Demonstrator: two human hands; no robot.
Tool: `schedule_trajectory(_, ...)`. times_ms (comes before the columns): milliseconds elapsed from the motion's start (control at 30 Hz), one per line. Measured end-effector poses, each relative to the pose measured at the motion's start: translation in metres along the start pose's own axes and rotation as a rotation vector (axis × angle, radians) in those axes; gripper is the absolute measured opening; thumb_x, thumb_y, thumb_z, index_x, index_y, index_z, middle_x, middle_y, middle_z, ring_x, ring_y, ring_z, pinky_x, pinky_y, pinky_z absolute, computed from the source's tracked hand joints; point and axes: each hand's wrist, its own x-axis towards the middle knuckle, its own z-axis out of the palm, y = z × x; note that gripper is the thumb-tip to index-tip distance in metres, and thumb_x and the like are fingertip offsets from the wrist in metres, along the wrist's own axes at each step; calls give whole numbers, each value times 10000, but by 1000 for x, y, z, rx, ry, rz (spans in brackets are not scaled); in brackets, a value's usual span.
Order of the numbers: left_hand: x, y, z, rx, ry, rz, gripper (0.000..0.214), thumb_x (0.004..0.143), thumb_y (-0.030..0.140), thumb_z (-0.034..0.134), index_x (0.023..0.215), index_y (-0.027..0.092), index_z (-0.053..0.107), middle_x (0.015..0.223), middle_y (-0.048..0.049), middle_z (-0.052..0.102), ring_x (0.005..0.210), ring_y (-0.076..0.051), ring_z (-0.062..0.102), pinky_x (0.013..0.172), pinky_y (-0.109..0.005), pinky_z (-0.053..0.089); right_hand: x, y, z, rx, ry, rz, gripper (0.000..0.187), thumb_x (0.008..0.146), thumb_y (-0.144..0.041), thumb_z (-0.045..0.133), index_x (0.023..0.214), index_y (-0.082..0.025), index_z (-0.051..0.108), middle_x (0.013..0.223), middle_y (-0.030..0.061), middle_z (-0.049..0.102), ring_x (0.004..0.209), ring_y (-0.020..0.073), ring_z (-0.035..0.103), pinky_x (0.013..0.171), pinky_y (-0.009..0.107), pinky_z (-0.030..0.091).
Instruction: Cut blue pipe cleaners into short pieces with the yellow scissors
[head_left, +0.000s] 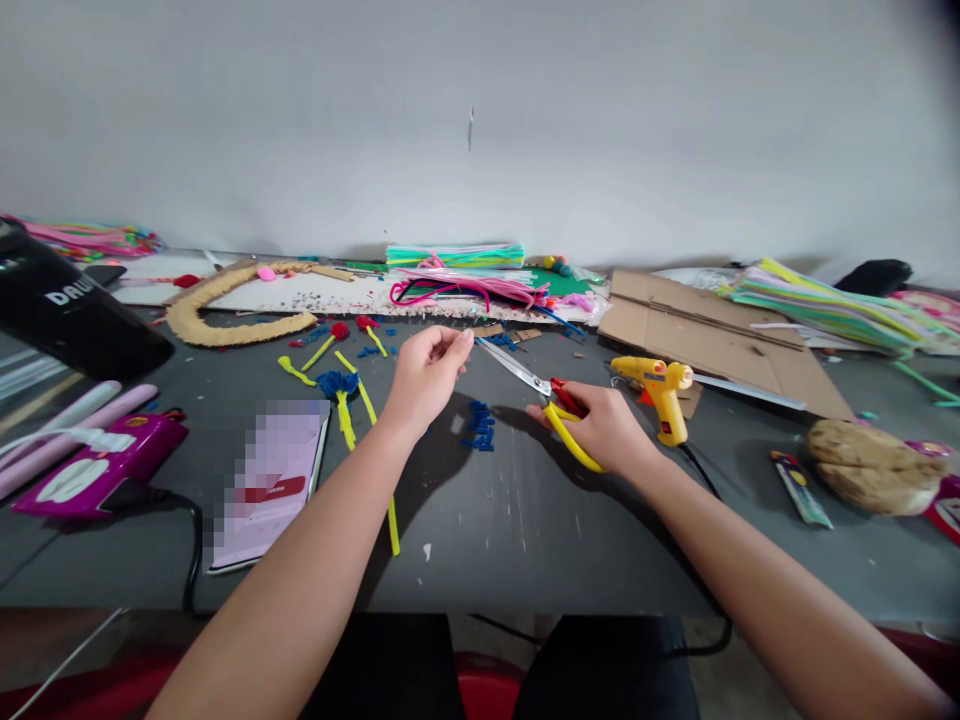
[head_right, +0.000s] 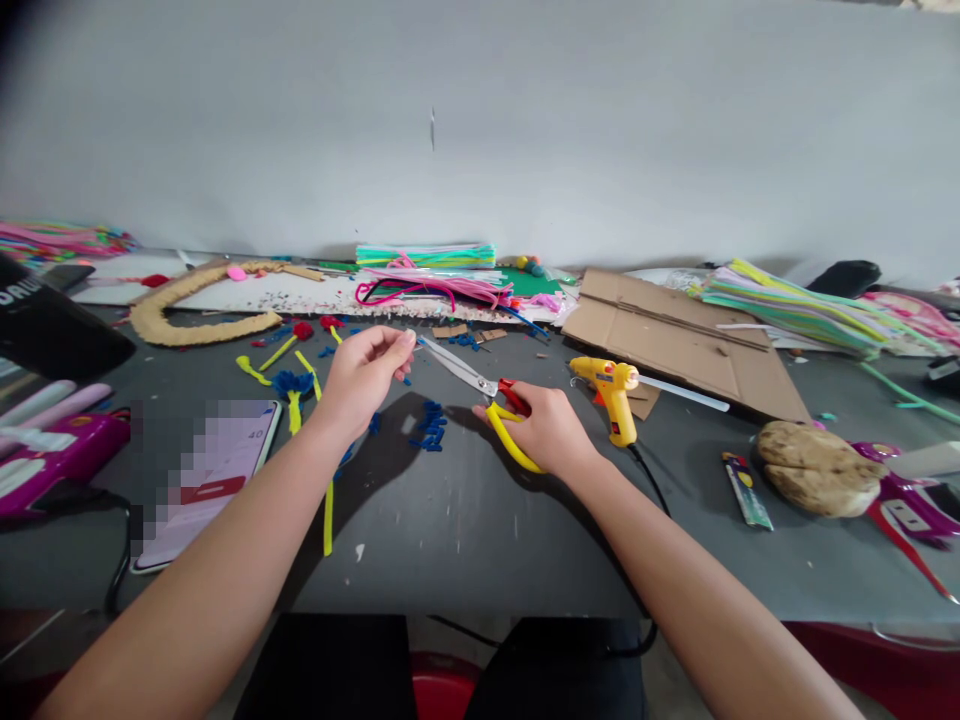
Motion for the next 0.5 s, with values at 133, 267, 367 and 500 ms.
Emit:
schedule_trajectory(133, 0, 0, 0, 5, -2, -1, 292, 860, 431, 682, 759, 161, 634, 639, 0, 591, 573, -109, 524, 557, -236, 429, -1, 1, 0, 5, -1, -3, 496, 807, -575, 688, 640, -198, 413, 574, -56, 381, 599, 108, 284, 534, 255, 250)
schedule_trajectory(267, 1, -1, -1, 12, 0, -6, 297, 860, 443, 682, 775, 161, 640, 645, -3, 596, 578, -110, 530, 553, -234, 426, -1, 0, 0, 4, -7, -1, 489, 808, -575, 684, 647, -197, 418, 583, -53, 384, 605, 111, 285, 534, 254, 252)
schedule_trajectory(367, 1, -1, -1, 11, -2, -11, 287, 863, 431, 680, 777, 161, 638, 648, -3, 597, 579, -108, 532, 561, -233, 431, -1, -1, -1, 7, -11, 7, 490, 809, -573, 680, 641, -197, 415, 587, -50, 369, 607, 111, 277, 530, 254, 252)
schedule_trajectory(500, 1, -1, -1, 11, -2, -9, 280, 867, 424, 678, 779, 161, 637, 650, -3, 597, 580, -108, 532, 564, -233, 431, 0, -1, 0, 4, -20, 22, 503, 798, -577, 685, 632, -196, 402, 588, -50, 357, 613, 112, 269, 532, 254, 250)
